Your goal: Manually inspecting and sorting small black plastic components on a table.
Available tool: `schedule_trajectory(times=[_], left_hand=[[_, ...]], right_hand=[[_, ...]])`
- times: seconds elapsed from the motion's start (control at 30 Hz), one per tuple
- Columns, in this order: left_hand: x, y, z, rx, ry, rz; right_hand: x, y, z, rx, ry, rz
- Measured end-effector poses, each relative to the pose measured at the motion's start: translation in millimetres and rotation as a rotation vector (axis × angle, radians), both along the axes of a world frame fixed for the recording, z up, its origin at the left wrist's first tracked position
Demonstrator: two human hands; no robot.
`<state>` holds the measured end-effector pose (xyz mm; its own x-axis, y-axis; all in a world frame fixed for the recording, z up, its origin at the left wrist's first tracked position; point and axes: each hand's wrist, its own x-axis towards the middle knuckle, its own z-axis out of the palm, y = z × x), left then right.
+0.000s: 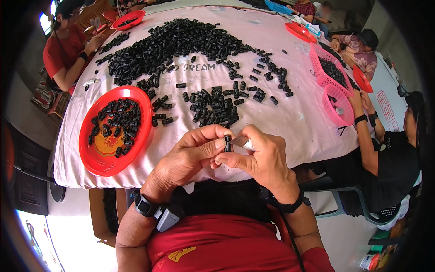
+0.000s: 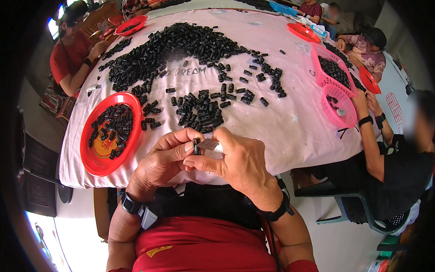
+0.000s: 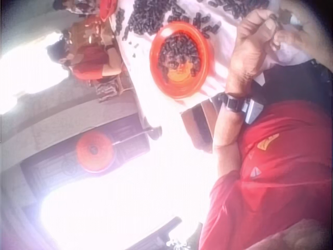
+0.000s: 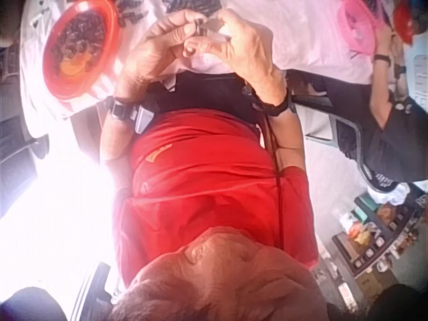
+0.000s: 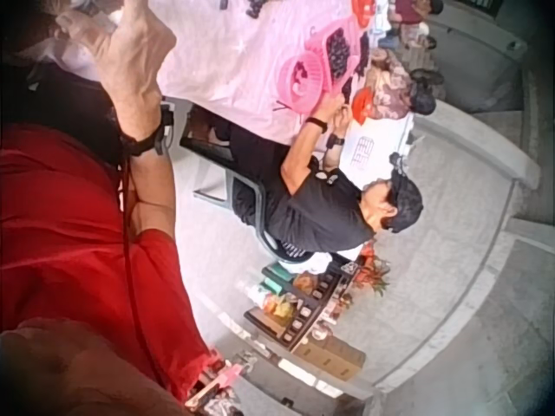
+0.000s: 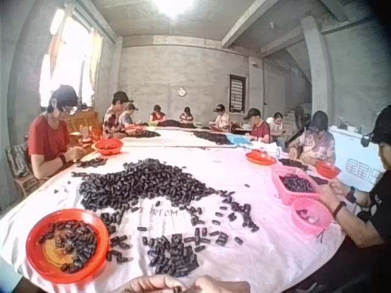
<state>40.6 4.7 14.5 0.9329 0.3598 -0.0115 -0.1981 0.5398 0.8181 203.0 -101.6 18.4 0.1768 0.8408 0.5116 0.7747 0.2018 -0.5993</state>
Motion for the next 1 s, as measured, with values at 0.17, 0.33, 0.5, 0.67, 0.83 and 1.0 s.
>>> schedule_trajectory(times=[0.17,0.33,0.5,0.67,0.83,1.0], left_hand=[[0.5,1.9,-3.4,0.027,0.018,0.005],[1.0,1.2,-2.1,0.032,0.032,0.004],[-0.1,1.7,-0.9,0.039,0.043,0.0],[0.9,3.4,-2.6,0.059,0.031,-0.006],[2.1,1.9,-1.0,0.034,0.022,0.008],[2.4,4.0,-5.5,0.0,-0.042,-0.016]], right_hand=[[2.1,1.5,0.5,0.022,-0.09,-0.016],[1.7,1.9,-0.6,0.057,-0.106,-0.021],[0.9,1.0,2.3,0.034,-0.124,-0.019],[0.4,1.2,1.4,0.032,-0.126,-0.026],[0.7,1.5,1.3,0.021,-0.13,-0.028],[0.4,1.3,2.7,0.018,-0.134,-0.033]])
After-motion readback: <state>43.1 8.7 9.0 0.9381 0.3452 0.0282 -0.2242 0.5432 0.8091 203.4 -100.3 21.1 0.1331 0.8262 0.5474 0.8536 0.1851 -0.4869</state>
